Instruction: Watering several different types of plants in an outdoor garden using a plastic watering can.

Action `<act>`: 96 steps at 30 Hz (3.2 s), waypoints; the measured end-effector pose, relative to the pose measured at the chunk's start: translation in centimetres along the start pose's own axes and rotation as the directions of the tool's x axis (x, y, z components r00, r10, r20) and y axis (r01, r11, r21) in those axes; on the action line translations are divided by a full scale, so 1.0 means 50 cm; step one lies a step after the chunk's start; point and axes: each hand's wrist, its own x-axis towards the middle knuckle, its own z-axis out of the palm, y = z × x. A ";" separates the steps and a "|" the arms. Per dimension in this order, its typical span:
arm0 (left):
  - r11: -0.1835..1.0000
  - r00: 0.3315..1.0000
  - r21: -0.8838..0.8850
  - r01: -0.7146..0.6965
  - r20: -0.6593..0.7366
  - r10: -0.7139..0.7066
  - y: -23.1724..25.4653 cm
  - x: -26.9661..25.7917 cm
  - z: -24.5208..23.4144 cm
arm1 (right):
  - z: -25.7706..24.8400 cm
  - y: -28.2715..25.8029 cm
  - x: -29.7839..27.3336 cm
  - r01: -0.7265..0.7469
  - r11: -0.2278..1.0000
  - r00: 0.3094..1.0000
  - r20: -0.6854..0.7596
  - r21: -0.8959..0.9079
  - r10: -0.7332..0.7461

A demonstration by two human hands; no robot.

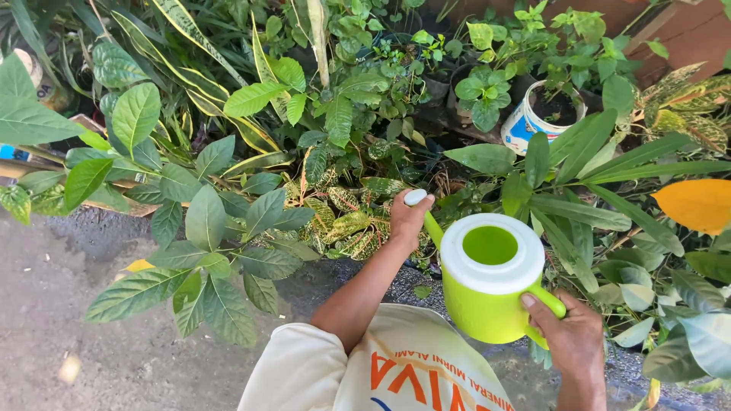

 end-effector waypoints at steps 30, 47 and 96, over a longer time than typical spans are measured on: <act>0.959 0.961 -0.074 0.275 0.051 -0.272 0.045 0.158 -0.010 | 0.162 -0.203 0.075 -0.047 0.935 0.999 -0.030 -0.351 0.039; 0.951 0.949 -0.058 0.305 0.097 -0.299 0.039 0.201 -0.031 | 0.205 -0.200 0.087 -0.151 0.932 0.988 -0.085 -0.330 0.130; 0.953 0.941 -0.035 0.302 0.170 -0.292 -0.145 0.040 0.082 | 0.020 -0.104 -0.048 -0.069 0.966 0.991 -0.132 -0.250 0.037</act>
